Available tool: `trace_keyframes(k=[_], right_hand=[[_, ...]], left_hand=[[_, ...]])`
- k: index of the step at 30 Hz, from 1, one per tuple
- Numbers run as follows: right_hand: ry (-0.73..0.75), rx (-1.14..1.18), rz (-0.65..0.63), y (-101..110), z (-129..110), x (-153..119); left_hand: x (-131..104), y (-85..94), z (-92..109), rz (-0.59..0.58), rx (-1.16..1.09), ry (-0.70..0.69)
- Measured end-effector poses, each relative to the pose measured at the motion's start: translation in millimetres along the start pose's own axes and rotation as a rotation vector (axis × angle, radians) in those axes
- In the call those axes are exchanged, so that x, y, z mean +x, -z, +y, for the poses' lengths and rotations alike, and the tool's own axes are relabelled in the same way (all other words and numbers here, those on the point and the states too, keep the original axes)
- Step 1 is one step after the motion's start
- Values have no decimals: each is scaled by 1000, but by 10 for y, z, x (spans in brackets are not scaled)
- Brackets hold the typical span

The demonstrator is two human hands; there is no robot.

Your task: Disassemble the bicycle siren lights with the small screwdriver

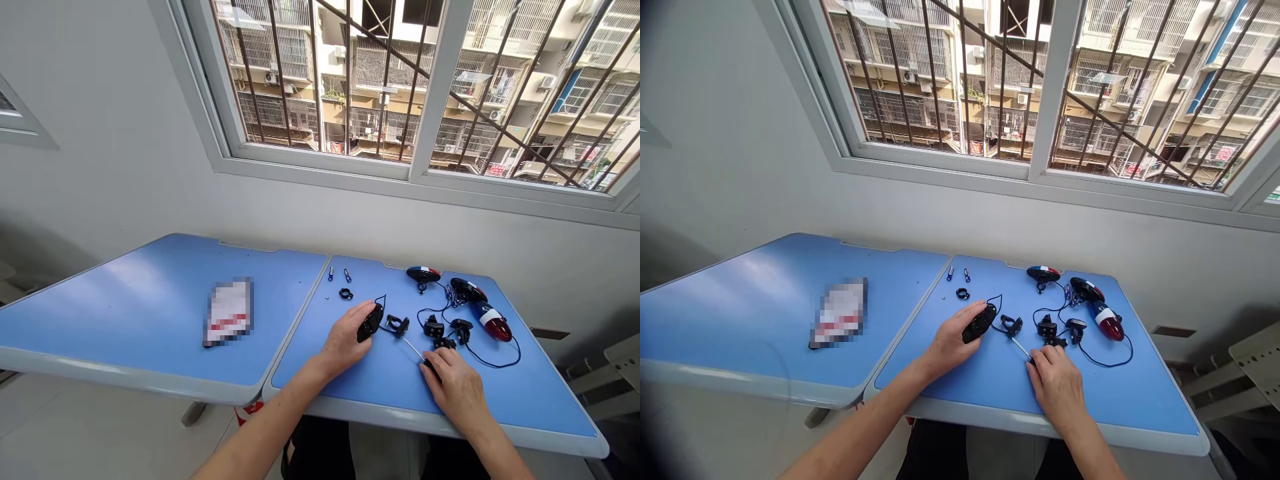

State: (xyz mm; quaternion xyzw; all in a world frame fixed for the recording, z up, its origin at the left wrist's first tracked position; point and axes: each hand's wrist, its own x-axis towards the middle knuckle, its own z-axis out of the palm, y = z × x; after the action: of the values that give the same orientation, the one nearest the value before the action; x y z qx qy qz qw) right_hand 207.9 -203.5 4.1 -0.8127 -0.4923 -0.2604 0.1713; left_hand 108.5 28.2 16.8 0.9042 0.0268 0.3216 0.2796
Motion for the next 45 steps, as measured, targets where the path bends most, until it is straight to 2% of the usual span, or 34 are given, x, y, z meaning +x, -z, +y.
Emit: trace_keyframes(k=[5,11,16,19,21,23,28,31,36,38,41,45], right_hand=[[-97,-113,-28,-73,81,-131],[-154,-198,-16,-209,86,19],[-130,-203,-5,-154,56,92],[-165,-157,29,-91,78,65],[-215,-39,61,-63,76,51],[-273,191,57,-62,35,53],[-543,916,-131,-201,-267,140],[-625,1207,-152,-304,-487,241],[-646,1376,-109,-320,-700,448],[-658,1403,-132,-292,-722,502],[-757,1407,-156,-264,-718,517],[-856,1403,-178,-253,-698,480]], left_hand=[[-9,-35,-15,31,-22,-7],[36,-23,25,40,-33,-15],[37,17,21,26,-30,-10],[23,-2,-4,18,-34,18],[19,-29,-13,12,-44,48],[21,-58,-11,5,-61,84],[36,-93,28,-13,-62,126],[33,-108,48,3,-22,109],[-11,-187,59,-25,23,23],[-37,-229,60,-61,25,1],[-65,-268,68,-96,9,-1],[-54,-225,111,-140,-43,31]])
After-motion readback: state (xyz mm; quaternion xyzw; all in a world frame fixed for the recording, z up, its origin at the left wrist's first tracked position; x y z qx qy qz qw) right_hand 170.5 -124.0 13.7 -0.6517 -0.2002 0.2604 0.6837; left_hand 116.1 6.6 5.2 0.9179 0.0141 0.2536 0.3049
